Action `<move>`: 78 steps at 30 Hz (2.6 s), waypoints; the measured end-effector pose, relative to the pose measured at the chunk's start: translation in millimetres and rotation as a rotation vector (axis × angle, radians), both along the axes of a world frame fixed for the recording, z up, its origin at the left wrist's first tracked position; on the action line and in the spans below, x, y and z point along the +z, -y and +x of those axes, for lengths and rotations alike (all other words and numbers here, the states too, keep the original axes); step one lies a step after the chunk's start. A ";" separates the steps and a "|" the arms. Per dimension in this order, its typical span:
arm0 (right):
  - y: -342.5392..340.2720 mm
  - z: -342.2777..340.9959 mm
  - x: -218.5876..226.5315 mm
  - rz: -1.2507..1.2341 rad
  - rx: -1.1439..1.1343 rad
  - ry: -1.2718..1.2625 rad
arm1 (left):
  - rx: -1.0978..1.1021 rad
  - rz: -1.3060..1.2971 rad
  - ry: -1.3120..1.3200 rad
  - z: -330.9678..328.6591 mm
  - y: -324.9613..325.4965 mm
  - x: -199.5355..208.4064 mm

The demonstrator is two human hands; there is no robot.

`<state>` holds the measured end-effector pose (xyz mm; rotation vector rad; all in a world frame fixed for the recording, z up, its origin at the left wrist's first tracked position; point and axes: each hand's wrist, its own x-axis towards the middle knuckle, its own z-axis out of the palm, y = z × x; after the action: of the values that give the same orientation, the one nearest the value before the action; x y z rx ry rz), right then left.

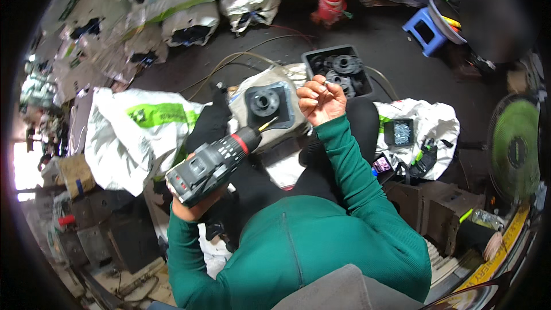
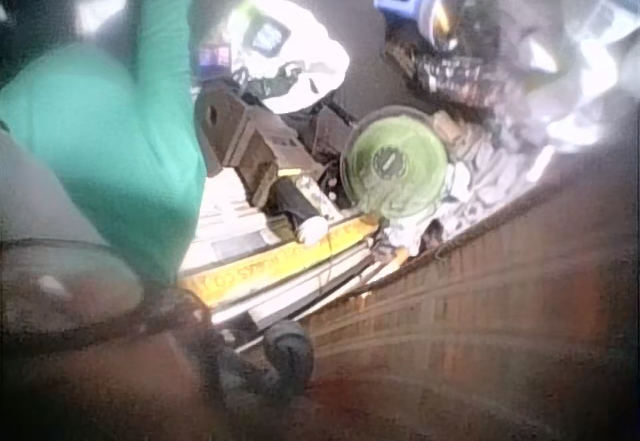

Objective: The person sits on the floor and uses a cordless drill to fasten screws into a black metal housing. They repeatedly pick up screws from a nearby tray and insert them into the housing, tightening each one before moving to the next.

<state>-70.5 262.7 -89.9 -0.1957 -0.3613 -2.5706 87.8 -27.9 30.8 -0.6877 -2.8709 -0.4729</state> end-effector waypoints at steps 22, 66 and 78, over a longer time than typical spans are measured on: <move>56.6 29.0 -67.0 0.426 0.363 0.110 | 0.193 0.256 0.296 -30.6 -14.2 -3.7; 70.4 20.9 -141.0 1.106 0.255 0.430 | 0.168 0.161 0.508 -110.7 -11.9 -26.5; 72.8 -10.7 -181.0 1.344 0.049 0.498 | 0.361 0.064 0.748 -174.5 4.5 -79.3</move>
<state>-81.2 190.0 -270.9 0.9030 1.1609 -2.2224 -86.7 -32.4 -48.6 0.0659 -3.5163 -0.9150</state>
